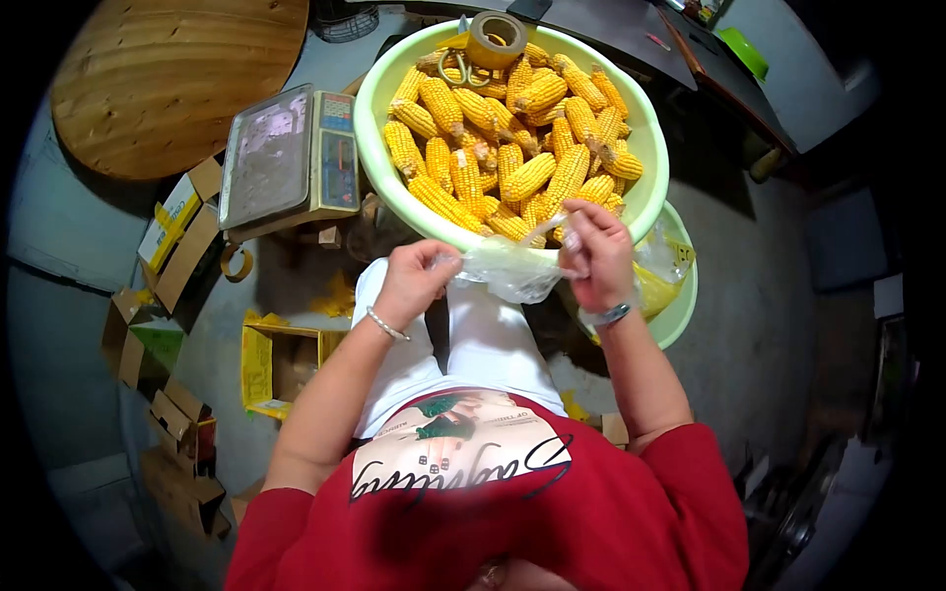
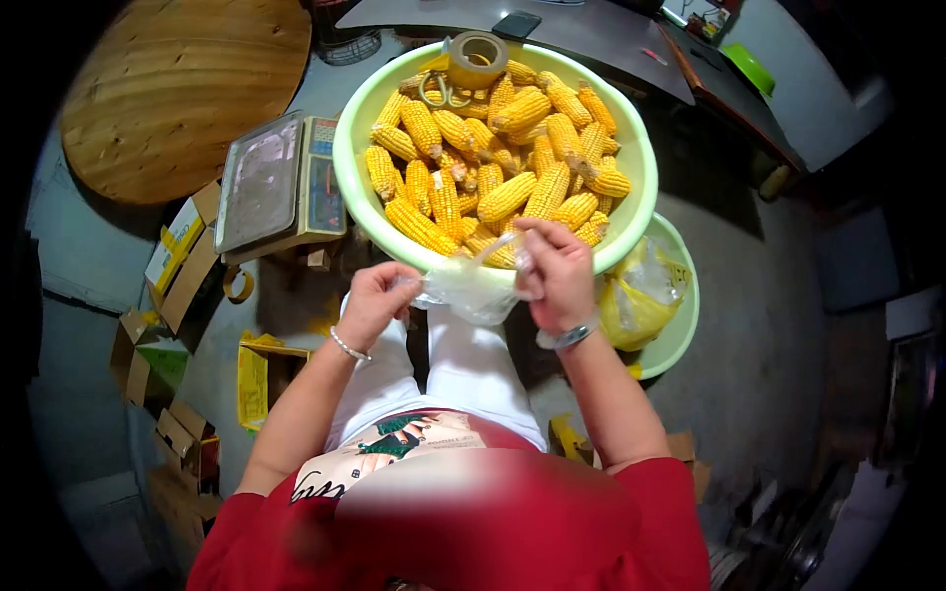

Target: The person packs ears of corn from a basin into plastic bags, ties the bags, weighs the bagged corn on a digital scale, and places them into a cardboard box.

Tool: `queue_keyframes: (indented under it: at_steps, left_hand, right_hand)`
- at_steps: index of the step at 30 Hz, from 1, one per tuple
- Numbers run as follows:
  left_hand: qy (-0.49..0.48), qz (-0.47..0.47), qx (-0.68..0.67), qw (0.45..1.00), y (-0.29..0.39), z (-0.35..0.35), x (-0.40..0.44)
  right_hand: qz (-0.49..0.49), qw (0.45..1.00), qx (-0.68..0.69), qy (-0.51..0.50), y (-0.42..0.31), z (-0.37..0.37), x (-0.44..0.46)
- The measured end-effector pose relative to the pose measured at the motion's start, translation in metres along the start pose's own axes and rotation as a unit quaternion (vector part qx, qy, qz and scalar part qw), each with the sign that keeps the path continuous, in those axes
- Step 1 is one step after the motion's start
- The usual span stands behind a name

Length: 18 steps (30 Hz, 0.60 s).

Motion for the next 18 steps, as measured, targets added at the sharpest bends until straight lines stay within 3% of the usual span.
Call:
queue_keyframes:
  at_steps: [4,8,12,14,16,18]
  left_hand:
    - [0.073,0.034,-0.034,0.996,0.012,-0.022,0.006]
    - [0.139,0.086,-0.121,0.979,0.028,-0.032,0.016]
    - [0.151,0.164,-0.206,0.953,0.061,-0.037,0.031]
    - [0.125,0.161,-0.297,0.933,0.07,-0.034,0.037]
    - [0.122,0.124,-0.367,0.914,0.067,-0.024,0.041]
    - [0.115,0.077,-0.397,0.907,0.059,-0.014,0.043]
  right_hand:
    - [-0.053,0.996,0.065,-0.005,-0.014,-0.016,0.012]
    - [-0.04,0.997,0.028,-0.057,-0.026,-0.008,0.014]
    - [-0.016,0.985,-0.134,-0.112,-0.042,0.005,0.014]
    - [0.002,0.965,-0.248,-0.08,-0.041,0.012,0.016]
    - [0.005,0.918,-0.393,-0.051,-0.032,0.012,0.025]
    - [-0.053,0.851,-0.52,-0.049,-0.021,0.017,0.032]
Point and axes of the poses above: each hand's wrist, its own x-axis towards the middle knuckle, its own z-axis out of the palm, y = z × x, the point moved 7 cm from there along x, towards the middle knuckle, and after that the axes turned 9 degrees about z, right-handed, at the moved point
